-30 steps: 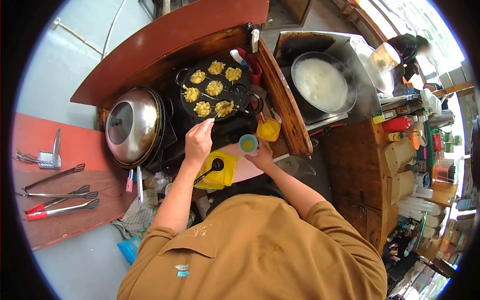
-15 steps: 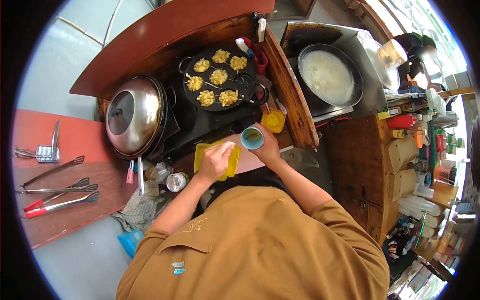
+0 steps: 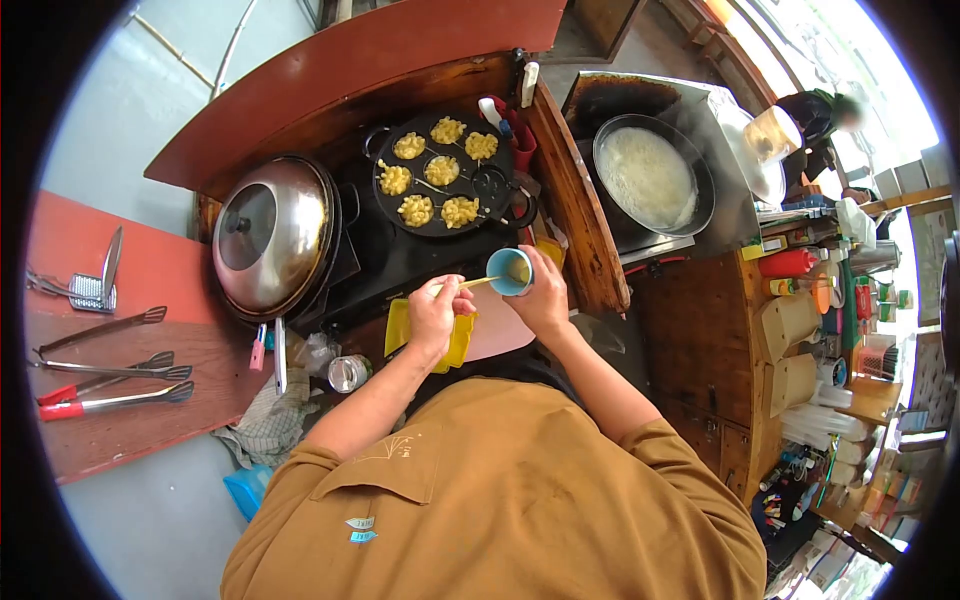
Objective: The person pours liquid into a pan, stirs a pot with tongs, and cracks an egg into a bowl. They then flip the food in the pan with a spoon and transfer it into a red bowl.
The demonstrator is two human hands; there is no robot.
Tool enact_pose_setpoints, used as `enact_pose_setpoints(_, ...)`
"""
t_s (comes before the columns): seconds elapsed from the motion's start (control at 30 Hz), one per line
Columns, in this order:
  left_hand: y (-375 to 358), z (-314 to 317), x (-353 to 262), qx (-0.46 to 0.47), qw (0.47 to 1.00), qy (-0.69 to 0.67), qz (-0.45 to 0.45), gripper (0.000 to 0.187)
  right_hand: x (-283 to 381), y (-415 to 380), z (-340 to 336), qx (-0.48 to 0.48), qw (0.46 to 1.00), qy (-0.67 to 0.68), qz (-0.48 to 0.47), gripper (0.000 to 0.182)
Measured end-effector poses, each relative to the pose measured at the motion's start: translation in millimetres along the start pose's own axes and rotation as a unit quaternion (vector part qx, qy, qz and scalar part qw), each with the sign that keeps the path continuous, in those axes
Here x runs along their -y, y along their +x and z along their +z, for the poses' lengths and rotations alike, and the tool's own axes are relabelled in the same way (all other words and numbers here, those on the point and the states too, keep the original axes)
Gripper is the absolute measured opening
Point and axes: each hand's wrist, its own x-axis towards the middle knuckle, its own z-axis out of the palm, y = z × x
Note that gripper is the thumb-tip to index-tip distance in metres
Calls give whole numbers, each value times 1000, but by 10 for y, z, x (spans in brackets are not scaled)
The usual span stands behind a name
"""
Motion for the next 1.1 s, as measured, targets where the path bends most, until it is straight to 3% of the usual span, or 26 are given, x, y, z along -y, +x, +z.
enact_pose_setpoints(0.03,-2,-27,-25,6,999,-29,-20,23,13,11,-5,20,997,19,68,65)
enact_pose_setpoints(0.27,74,-123,-252,-9,998,-59,-16,22,176,171,26,47,984,80,153,60)
enact_pose_setpoints(0.4,187,-136,-573,-42,995,-45,72,20,151,206,138,44,973,133,182,62)
enact_pose_setpoints(0.5,319,-159,-732,-91,982,37,163,22,58,157,224,70,969,149,187,63)
enact_pose_setpoints(0.6,372,-138,-820,-111,938,187,269,27,-77,52,305,97,967,155,175,64)
enact_pose_setpoints(0.73,446,-121,-718,-121,894,266,339,25,-413,-191,473,123,967,157,160,67)
enact_pose_setpoints(0.8,424,-103,-682,-121,857,323,382,22,-536,-293,499,119,986,93,77,71)
enact_pose_setpoints(1.0,370,-136,-651,-90,787,391,469,12,-931,-550,691,118,975,119,144,78)
enact_pose_setpoints(1.1,361,-158,-684,-71,753,426,496,12,-1059,-607,762,115,976,134,127,80)
